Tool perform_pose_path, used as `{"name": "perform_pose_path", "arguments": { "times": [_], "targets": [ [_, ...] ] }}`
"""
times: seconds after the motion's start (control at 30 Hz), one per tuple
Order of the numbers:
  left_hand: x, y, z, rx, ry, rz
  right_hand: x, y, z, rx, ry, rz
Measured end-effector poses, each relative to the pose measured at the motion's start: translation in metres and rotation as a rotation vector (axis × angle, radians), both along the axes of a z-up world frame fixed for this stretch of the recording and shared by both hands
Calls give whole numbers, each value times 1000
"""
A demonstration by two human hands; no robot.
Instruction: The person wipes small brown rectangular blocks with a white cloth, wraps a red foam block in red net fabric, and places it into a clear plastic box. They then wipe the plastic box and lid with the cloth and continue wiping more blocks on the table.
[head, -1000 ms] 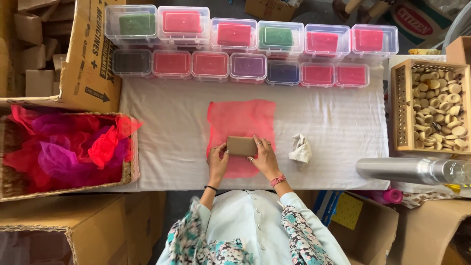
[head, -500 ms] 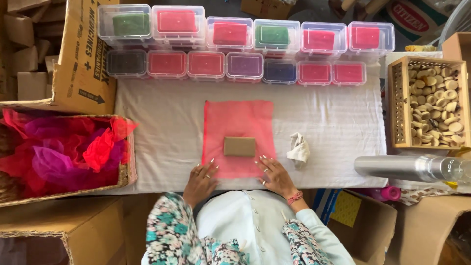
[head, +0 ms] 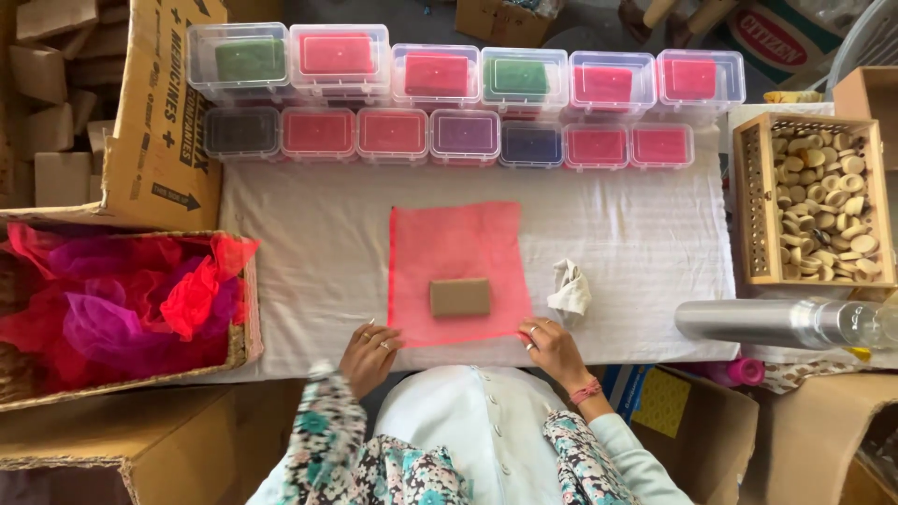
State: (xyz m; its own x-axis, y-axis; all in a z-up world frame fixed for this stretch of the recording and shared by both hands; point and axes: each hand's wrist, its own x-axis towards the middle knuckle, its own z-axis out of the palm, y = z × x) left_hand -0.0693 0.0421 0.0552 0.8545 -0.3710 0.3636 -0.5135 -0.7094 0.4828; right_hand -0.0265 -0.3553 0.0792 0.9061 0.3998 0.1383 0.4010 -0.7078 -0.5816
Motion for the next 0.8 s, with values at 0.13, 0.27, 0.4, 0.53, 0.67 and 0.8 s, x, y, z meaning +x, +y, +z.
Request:
{"name": "perform_pose_path", "arguments": {
  "times": [0.13,0.27,0.4,0.53,0.67,0.8],
  "targets": [
    [12,-11,20,-129,127,93,9,7,12,85,16,-22],
    [36,-26,4,-507,188,208,34,11,-21,382,122,-189],
    [60,-44,-42,-869,546,518,62,18,-68,733,452,-463],
    [74,-60,-15,-797,594,735,70,37,-57,592,425,-593],
    [79,-61,-16,-527,489,796,77,46,-37,416,411,-694],
    [81,-65,-26,-306,247,791,82,50,-29,360,406,-753]
  ]
}}
